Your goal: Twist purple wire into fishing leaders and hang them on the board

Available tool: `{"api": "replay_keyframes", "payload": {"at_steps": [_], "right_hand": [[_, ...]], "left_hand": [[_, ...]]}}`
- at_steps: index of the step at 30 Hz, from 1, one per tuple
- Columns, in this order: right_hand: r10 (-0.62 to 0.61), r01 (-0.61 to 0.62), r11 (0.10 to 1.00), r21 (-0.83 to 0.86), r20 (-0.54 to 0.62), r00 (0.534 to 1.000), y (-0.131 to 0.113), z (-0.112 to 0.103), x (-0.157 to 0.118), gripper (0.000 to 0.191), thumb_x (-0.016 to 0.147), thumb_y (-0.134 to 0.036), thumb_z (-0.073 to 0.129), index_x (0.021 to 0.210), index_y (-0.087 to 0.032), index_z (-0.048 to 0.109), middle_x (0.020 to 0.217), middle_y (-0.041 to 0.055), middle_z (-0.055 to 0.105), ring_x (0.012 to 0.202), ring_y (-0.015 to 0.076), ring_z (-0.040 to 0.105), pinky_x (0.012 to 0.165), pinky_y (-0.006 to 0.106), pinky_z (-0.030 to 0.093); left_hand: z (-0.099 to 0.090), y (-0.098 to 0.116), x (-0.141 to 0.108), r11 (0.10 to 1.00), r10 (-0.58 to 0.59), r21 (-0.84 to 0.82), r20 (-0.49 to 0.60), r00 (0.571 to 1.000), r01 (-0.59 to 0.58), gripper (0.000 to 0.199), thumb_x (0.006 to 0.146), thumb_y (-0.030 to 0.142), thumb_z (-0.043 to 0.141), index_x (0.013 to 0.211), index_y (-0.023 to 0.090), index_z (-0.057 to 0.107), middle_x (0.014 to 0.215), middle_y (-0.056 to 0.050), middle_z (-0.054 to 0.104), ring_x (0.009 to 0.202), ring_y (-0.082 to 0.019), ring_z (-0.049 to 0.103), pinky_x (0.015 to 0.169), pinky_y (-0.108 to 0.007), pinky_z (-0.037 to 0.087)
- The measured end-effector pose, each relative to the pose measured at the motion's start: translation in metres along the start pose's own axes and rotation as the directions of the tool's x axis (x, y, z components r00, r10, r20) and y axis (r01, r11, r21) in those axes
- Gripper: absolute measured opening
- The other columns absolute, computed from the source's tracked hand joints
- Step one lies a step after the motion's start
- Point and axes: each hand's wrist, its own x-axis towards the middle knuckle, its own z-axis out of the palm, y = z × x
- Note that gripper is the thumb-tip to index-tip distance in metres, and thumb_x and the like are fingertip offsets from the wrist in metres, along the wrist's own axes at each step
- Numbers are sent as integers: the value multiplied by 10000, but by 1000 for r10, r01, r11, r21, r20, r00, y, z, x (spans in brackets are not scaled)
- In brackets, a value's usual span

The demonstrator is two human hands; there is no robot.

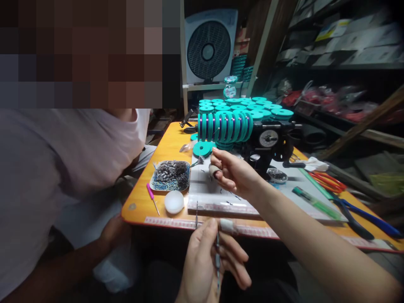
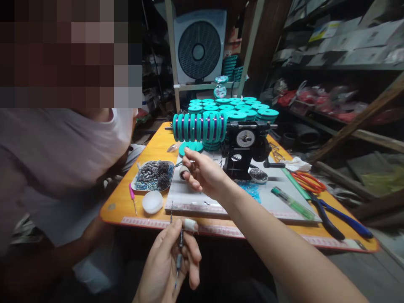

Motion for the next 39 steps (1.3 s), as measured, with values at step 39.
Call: {"api": "replay_keyframes", "payload": {"at_steps": [39], "right_hand": [[111,-141,984,109,242,964,80,8,-69,289,908,-413,628,812,-178,490,547,-35,645,244,1,385,250,67,240]], "left_hand": [[-31,-9,-15,991,107,86,-51,993,-102,343,767,450,711,684,118,697,525,-42,657,325,-5,342,356,-115,262]]}}
